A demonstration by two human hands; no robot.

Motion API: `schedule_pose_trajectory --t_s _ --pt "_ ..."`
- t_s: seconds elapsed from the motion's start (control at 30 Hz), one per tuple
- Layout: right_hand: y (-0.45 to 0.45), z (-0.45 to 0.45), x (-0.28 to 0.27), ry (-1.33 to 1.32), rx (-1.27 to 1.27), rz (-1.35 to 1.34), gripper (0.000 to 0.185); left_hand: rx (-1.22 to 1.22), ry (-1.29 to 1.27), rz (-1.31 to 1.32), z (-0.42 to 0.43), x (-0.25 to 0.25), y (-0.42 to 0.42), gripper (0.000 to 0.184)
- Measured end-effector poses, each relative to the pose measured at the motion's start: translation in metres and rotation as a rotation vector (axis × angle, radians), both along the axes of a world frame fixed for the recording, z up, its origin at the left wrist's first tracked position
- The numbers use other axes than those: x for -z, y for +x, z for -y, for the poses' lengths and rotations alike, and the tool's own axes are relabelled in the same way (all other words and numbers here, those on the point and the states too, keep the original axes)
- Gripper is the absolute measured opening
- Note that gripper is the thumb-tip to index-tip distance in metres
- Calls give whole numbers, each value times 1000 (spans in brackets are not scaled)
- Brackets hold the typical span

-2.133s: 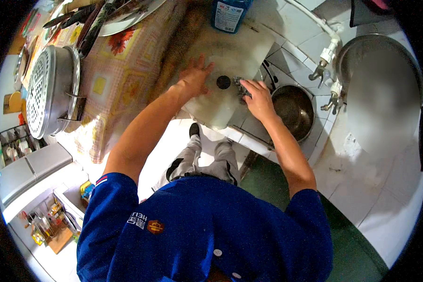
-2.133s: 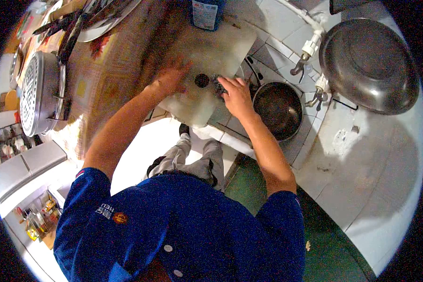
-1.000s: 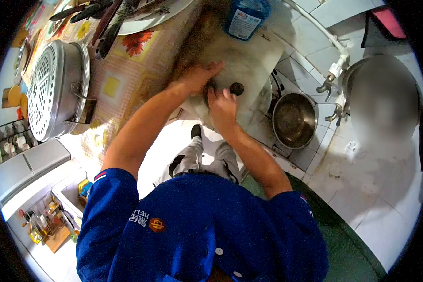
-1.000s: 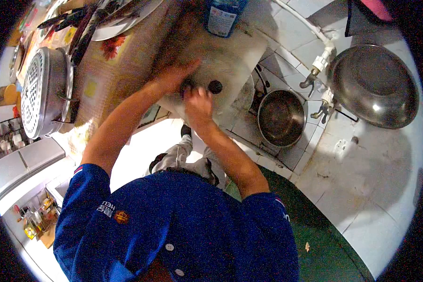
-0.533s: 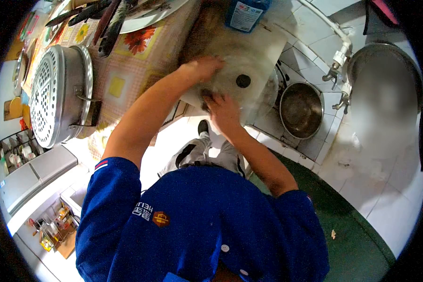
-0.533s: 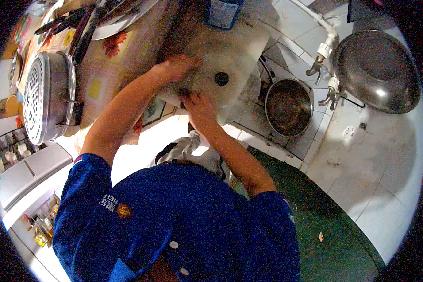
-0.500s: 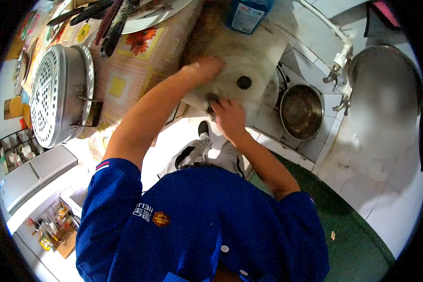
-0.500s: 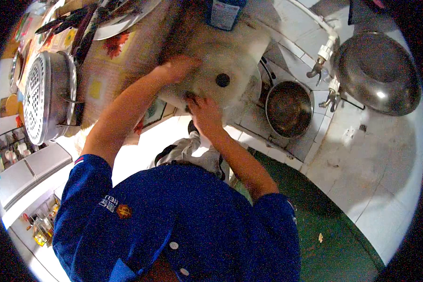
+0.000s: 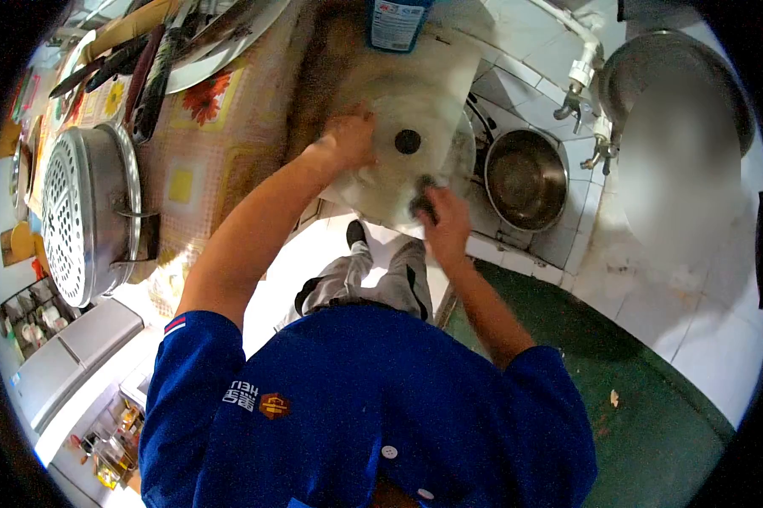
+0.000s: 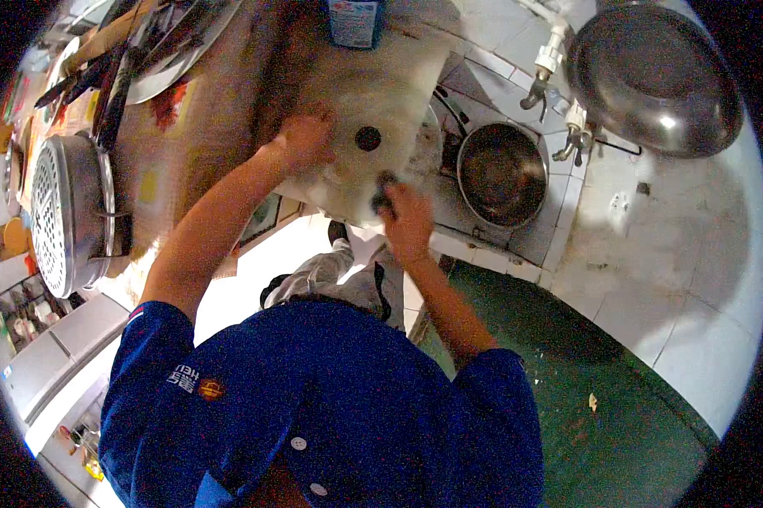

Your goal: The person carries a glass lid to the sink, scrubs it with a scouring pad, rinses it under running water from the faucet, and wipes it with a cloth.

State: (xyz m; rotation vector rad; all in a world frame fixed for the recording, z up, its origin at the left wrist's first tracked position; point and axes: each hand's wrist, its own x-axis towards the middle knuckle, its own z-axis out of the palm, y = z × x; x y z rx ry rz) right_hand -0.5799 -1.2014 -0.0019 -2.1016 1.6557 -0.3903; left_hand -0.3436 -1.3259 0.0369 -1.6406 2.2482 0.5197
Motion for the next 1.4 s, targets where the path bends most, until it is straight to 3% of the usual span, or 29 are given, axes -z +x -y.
schedule_pose_trajectory --t_s 0.03,0.1,0.2,0.23,0.3,0.37,0.43,0.57,0.63,0.7,0.8,0.87,0.97,1.03,1.1,1.17,1.23,1.3,1.33,1.4 --pt "-17 9 14 -40 134 127 48 13 1 0 -1 1 -5 86" --pt "-32 45 27 -188 256 321 50 -158 241 132 2 2 -17 108" --pt "-34 96 36 -21 540 354 54 -61 160 169 -1 -2 -15 117" --pt "-34 94 42 -27 551 363 54 -51 153 177 -2 -3 -14 117" --pt "-34 89 57 -56 664 632 54 -45 90 121 -3 1 -10 116" --pt "-43 64 53 27 632 568 56 -53 11 96 -8 13 -8 110" --pt "-48 46 50 346 727 757 57 -71 -59 70 -6 19 -6 105" --pt "-64 77 69 350 684 810 59 -137 65 11 -5 20 -8 110" --pt "-56 126 33 94 489 511 54 -138 50 40 -9 11 -12 115" --pt "-43 180 30 81 355 341 55 -178 106 36 -11 -4 -17 114" --pt "-11 245 5 -96 229 312 55 -178 22 13 -18 13 -11 111" --pt "2 277 5 -271 9 248 55 -192 34 31 -17 17 -11 110" --pt "9 287 33 -478 -141 175 54 -229 77 51 -18 9 -19 108" --pt "-1 261 24 -530 -103 216 49 -259 108 51 -21 1 -27 106" --pt "-27 227 16 -106 -52 352 49 -290 24 -56 -24 -5 -37 96" --pt "-53 177 20 -37 170 448 44 -325 -52 -188 -30 -18 -60 86" --pt "-78 136 62 66 352 468 41 -346 -136 -319 -29 -15 -74 77" --pt "-99 107 75 420 412 587 36 -378 -229 -380 -27 8 -84 61" --pt "-102 96 68 416 431 585 36 -361 -221 -387 -25 14 -86 61" --pt "-95 78 58 871 706 1163 27 -428 -262 -426 -22 24 -81 51"
